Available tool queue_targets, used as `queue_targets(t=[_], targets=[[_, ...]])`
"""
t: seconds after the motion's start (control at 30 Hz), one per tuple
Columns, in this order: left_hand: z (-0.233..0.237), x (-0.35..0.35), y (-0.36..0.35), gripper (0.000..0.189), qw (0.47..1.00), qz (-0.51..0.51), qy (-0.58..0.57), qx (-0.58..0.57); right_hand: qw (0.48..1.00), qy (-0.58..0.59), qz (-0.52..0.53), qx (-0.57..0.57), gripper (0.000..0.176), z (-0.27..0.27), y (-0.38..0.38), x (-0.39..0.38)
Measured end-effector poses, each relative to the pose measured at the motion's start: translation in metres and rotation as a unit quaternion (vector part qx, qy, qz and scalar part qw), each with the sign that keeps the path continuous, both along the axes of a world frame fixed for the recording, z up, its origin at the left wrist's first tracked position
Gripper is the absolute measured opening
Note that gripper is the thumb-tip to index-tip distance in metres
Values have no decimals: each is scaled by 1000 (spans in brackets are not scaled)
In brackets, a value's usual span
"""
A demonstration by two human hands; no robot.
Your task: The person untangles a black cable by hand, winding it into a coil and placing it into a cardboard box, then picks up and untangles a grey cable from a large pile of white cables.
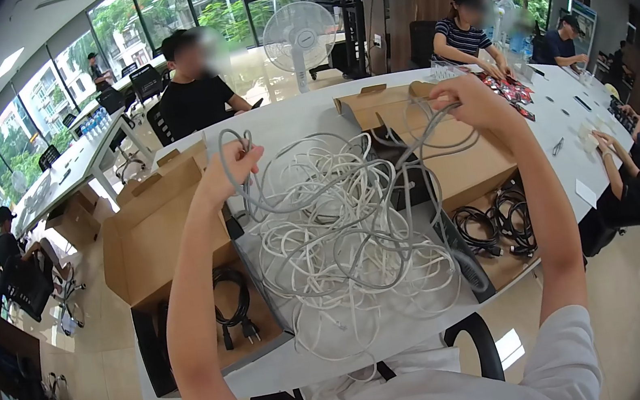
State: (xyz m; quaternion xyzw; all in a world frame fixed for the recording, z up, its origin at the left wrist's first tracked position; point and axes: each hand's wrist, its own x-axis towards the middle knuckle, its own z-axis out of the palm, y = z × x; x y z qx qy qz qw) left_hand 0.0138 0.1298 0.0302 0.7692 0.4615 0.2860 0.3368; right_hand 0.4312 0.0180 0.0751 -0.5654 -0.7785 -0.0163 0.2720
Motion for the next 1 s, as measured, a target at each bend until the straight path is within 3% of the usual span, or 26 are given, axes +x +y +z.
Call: queue_targets(t=[0.1,0.2,0.23,0.3,0.33,0.4,0.5,0.57,0.67,0.7,0.73,0.87,0.9,1.0], targets=[[7,-20,1,28,999,5,-43,18,979,102,66,-165,24,9,-9,-25],[12,-35,0,24,983,32,-167,68,939,8,147,-310,25,3,0,-32],[17,-41,0,24,973,43,-211,84,950,44,140,-276,23,8,0,-34],[20,-59,6,24,945,58,-303,112,983,123,132,-27,21,25,18,-30],[25,-68,7,26,923,52,-356,137,977,183,101,34,20,40,22,-35],[40,-88,0,30,872,68,-460,155,944,317,16,96,18,83,22,-47],[58,-106,-19,34,799,101,-563,184,866,455,73,196,20,134,27,-47],[59,-115,-26,37,758,102,-613,199,808,460,177,321,21,150,21,-71],[50,-117,-40,37,735,64,-654,166,807,252,123,520,19,133,40,-91],[44,-118,-43,37,746,59,-644,159,817,154,54,553,14,115,47,-98],[40,-117,-46,36,754,64,-637,149,837,106,58,534,9,95,53,-107],[38,-118,-51,35,788,57,-600,124,978,6,79,191,14,3,97,-109],[41,-114,-54,35,793,58,-594,120,995,-42,67,67,17,-12,96,-114],[54,-104,-63,31,806,45,-578,118,988,-101,112,-37,23,-42,92,-131]])
